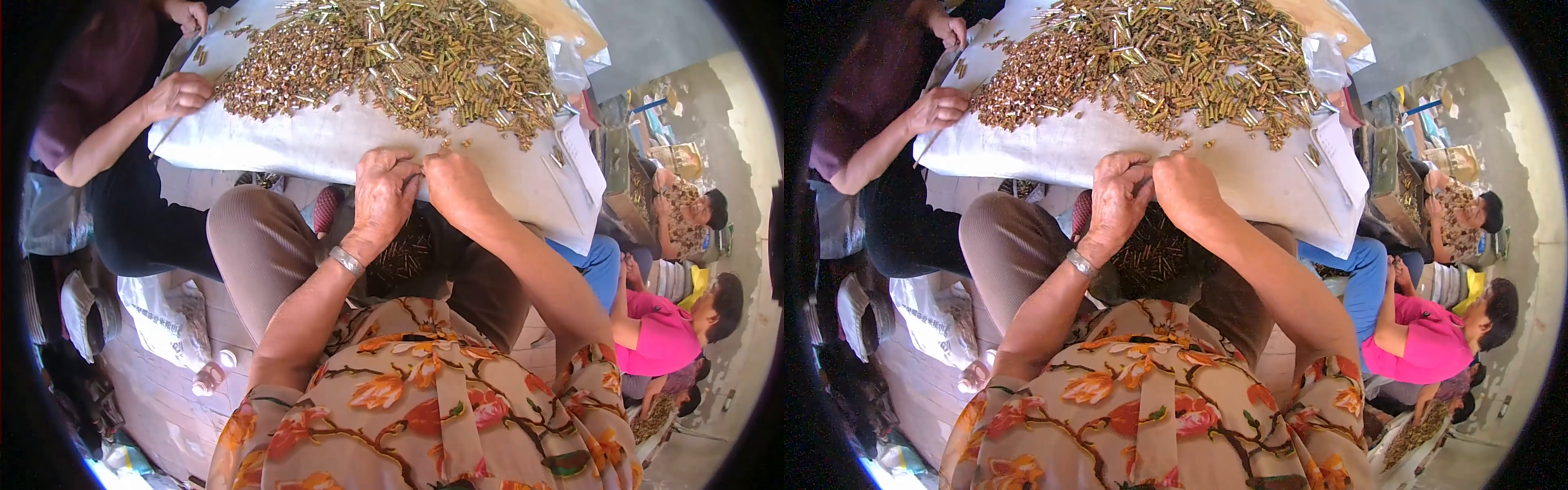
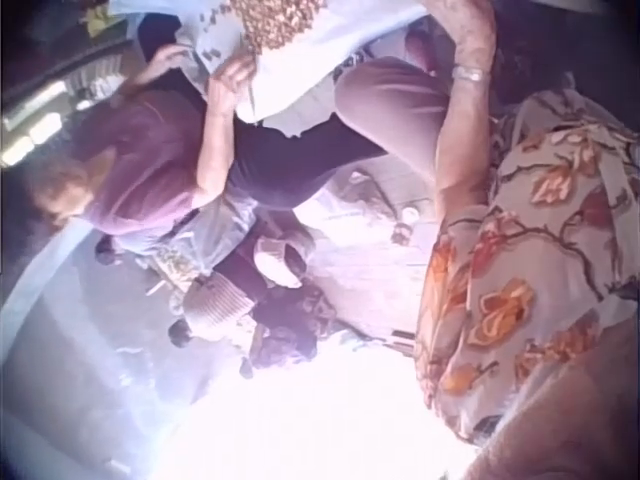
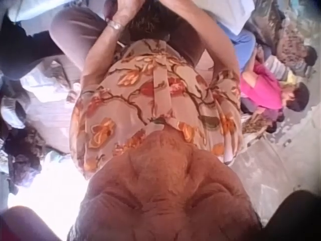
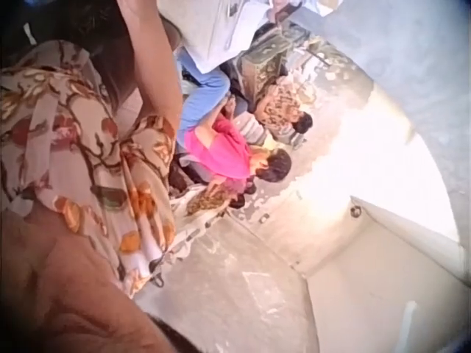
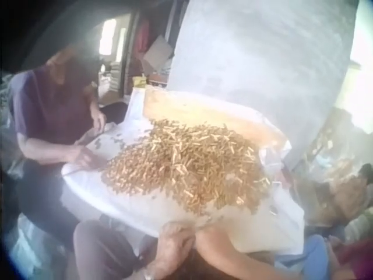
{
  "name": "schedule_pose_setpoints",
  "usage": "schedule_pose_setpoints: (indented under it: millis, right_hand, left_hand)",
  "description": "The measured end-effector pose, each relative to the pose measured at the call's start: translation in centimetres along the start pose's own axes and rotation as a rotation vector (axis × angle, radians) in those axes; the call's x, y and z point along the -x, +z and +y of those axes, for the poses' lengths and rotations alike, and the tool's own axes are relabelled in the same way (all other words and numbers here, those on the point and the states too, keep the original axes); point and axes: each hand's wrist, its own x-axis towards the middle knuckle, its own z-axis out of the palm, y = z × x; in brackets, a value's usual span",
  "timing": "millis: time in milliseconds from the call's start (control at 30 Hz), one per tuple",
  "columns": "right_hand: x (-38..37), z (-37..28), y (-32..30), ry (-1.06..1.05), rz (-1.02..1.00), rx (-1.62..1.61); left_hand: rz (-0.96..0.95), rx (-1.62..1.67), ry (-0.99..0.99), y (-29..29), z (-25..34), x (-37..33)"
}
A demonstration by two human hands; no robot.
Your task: Inspecting and sorting a large pile of small metal casings into smaller groups.
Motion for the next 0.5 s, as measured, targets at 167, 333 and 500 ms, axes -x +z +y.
schedule_pose_setpoints:
  millis: [167, 333, 500]
  right_hand:
    - [0.2, 0.5, -0.5, -0.097, -0.039, -0.033]
    - [0.3, 1.1, 0.0, -0.095, 0.001, -0.033]
    - [0.7, -0.7, -0.6, -0.104, 0.000, 0.038]
  left_hand:
    - [0.020, 0.028, 0.001, 0.2, -0.3, 0.2]
    - [0.023, 0.041, 0.012, 0.1, -0.1, 0.1]
    - [0.073, 0.027, 0.037, 0.2, -0.2, 0.3]
